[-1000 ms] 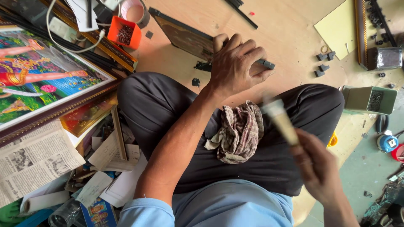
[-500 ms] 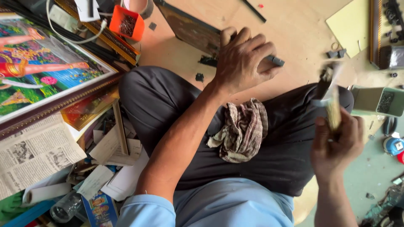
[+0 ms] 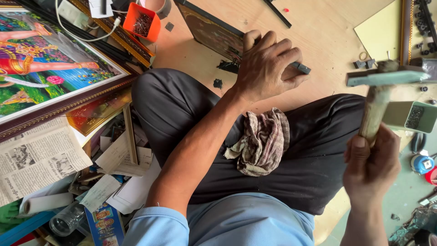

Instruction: Assembling a religious picture frame by attaching a backboard and securing it with small clips using a hammer.

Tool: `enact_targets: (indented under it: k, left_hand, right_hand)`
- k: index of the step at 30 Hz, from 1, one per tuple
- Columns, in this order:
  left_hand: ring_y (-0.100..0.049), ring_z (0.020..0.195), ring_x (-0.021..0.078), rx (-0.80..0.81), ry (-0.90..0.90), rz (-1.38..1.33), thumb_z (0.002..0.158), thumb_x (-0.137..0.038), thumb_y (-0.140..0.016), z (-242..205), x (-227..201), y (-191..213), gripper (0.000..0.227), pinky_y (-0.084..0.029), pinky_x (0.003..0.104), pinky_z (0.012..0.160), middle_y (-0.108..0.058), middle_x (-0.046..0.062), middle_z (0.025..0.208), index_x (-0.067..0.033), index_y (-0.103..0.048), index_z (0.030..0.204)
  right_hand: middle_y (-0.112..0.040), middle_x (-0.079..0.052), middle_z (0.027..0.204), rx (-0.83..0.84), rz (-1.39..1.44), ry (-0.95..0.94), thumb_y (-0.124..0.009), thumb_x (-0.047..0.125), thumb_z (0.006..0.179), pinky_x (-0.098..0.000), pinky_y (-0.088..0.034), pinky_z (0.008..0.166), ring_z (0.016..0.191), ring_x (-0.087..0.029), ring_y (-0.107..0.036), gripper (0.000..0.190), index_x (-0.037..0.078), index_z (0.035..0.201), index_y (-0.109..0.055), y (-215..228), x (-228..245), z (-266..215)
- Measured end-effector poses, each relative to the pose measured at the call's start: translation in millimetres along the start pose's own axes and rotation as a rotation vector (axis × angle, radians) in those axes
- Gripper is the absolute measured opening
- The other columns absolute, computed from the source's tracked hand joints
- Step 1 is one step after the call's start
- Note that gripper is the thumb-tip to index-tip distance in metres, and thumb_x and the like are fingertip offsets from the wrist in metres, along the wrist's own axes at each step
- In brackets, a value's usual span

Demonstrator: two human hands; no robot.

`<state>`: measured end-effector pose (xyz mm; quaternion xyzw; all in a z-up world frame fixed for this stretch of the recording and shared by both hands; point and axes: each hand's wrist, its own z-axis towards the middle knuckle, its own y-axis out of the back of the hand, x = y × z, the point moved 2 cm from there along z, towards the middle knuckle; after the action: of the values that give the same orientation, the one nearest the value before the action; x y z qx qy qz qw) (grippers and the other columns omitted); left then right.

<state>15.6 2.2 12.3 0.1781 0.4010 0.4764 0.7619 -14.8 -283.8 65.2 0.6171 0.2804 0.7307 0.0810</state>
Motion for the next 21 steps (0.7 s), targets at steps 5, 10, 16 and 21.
enact_targets:
  k: [5, 10, 16, 21]
  left_hand:
    - [-0.052, 0.093, 0.0179, 0.009, -0.018, -0.015, 0.077, -0.051, -0.088, 2.0, 0.4, -1.3, 0.039, -0.029, 0.044, 0.094, -0.061, -0.006, 0.089, -0.0214, -0.067, 0.091]
    - [-0.052, 0.094, 0.018, 0.023, -0.009, -0.021, 0.079, -0.051, -0.088, -2.4, 1.2, -0.4, 0.039, -0.029, 0.045, 0.096, -0.06, -0.007, 0.09, -0.0221, -0.066, 0.094]
    - [-0.053, 0.096, 0.0195, 0.001, -0.029, -0.035, 0.079, -0.054, -0.085, 2.5, 7.2, -9.5, 0.041, -0.029, 0.046, 0.094, -0.06, -0.006, 0.093, -0.0218, -0.065, 0.095]
    - [-0.054, 0.098, 0.0194, 0.038, -0.023, -0.024, 0.08, -0.054, -0.084, -2.6, 3.9, -2.2, 0.04, -0.029, 0.048, 0.097, -0.062, -0.006, 0.095, -0.0215, -0.066, 0.096]
  right_hand:
    - [-0.067, -0.018, 0.09, -0.078, -0.499, 0.329, -0.064, 0.0, 0.104, -0.0287, -0.049, 0.065, 0.07, -0.017, -0.061, 0.027, -0.011, 0.128, -0.063, -4.0, 46.5, 18.9]
    - [-0.072, -0.016, 0.104, -0.136, -0.612, 0.561, -0.056, -0.009, 0.106, -0.0363, -0.051, 0.078, 0.083, -0.029, -0.064, 0.029, -0.006, 0.132, -0.066, 4.9, 24.2, 14.3]
    - [-0.073, -0.019, 0.093, -0.064, -0.748, 0.502, -0.073, -0.003, 0.1, -0.0356, -0.045, 0.055, 0.063, -0.028, -0.062, 0.021, -0.005, 0.121, -0.075, -11.0, 44.9, 41.2]
    - [-0.068, -0.017, 0.098, -0.131, -0.625, 0.507, -0.072, 0.0, 0.105, -0.0355, -0.047, 0.064, 0.073, -0.029, -0.063, 0.018, -0.004, 0.122, -0.067, -2.3, 44.0, 28.5]
